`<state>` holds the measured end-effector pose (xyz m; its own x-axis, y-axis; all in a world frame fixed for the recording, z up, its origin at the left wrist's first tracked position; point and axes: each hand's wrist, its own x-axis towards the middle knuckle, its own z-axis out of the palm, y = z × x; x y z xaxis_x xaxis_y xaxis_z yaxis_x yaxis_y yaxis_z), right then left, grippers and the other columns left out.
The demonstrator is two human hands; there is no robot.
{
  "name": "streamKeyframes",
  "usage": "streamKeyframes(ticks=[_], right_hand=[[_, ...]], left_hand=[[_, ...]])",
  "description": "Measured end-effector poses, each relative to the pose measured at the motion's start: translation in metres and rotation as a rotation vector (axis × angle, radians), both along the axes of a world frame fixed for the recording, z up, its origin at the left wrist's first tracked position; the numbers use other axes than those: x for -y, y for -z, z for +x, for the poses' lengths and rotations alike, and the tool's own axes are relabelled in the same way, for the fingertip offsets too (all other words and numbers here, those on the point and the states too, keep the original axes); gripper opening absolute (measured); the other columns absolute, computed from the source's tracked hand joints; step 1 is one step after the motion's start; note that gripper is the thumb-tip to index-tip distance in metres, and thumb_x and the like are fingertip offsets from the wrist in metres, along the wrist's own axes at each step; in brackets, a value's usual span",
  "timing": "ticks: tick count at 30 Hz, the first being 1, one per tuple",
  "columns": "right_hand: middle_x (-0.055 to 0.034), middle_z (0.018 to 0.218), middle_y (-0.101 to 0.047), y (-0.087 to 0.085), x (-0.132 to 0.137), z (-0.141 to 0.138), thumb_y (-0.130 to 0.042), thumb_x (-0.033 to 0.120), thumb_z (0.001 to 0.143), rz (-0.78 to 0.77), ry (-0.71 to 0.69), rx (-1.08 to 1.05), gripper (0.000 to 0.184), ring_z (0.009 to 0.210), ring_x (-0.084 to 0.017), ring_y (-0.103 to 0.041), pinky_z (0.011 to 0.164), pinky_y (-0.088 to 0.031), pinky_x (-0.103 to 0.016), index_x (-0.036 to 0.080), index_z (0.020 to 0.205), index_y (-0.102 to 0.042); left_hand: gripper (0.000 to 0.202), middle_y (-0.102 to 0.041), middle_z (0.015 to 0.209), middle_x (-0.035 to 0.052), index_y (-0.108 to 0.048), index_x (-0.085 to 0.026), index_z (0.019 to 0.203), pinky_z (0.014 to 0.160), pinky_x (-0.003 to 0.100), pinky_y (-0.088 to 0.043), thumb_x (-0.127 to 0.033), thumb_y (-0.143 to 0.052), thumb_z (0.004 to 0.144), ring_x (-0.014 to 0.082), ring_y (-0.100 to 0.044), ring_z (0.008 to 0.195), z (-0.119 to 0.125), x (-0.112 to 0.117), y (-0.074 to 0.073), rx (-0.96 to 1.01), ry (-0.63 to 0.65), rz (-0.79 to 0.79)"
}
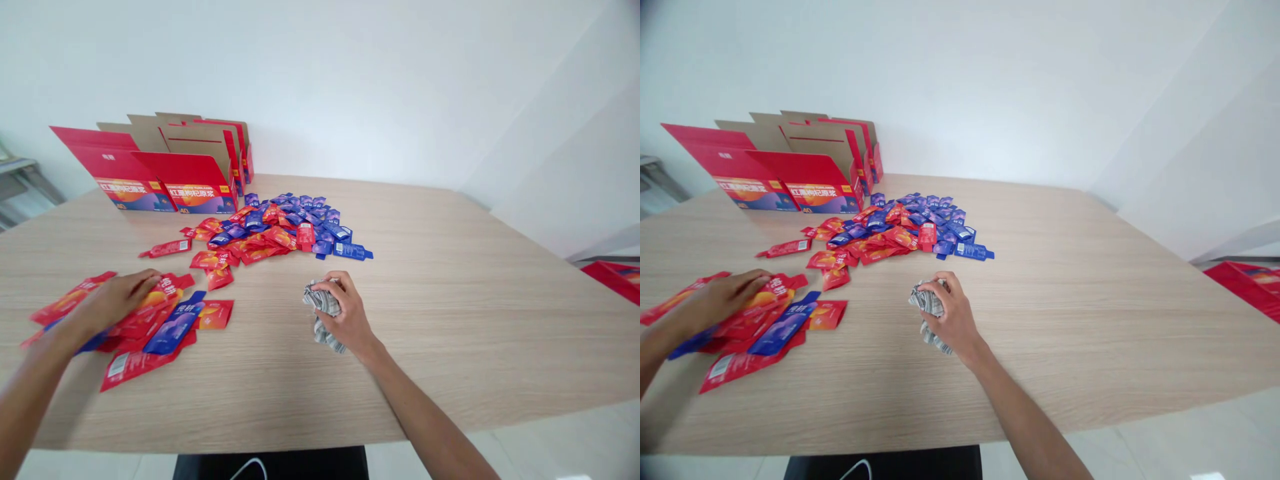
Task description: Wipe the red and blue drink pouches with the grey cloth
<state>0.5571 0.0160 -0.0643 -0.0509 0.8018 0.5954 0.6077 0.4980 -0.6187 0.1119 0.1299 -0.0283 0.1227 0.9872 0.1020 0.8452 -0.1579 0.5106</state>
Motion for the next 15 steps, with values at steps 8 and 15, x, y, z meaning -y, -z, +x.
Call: streamKeyframes(ticks=[8, 15], right_hand=[[-0.0059, 0.114, -0.053, 0.000, -0.005, 0.003, -0.065, 0.010, 0.074, 0.013, 0.024, -0.039, 0.036, 0.102, -0.023, -0.060, 0.090, -0.056, -0.037, 0.025, 0.106, -0.070], [-0.0056, 0.116, -0.053, 0.001, -0.004, 0.004, -0.066, 0.009, 0.074, -0.012, 0.018, -0.052, 0.037, 0.099, -0.021, -0.061, 0.092, -0.055, -0.037, 0.026, 0.107, -0.070]], left_hand=[[0.037, -0.078, 0.097, 0.0048, -0.074, -0.027, 0.083, 0.104, 0.043, -0.045, -0.058, -0.065, 0.066, 0.0312, -0.066, 0.102, -0.058, -0.040, 0.036, -0.099, 0.141, -0.093], [0.031, -0.076, 0.109, 0.0074, -0.076, -0.023, 0.096, 0.101, 0.038, -0.047, -0.044, -0.066, 0.075, 0.0295, -0.065, 0.102, -0.023, -0.059, 0.031, -0.129, 0.196, -0.009]])
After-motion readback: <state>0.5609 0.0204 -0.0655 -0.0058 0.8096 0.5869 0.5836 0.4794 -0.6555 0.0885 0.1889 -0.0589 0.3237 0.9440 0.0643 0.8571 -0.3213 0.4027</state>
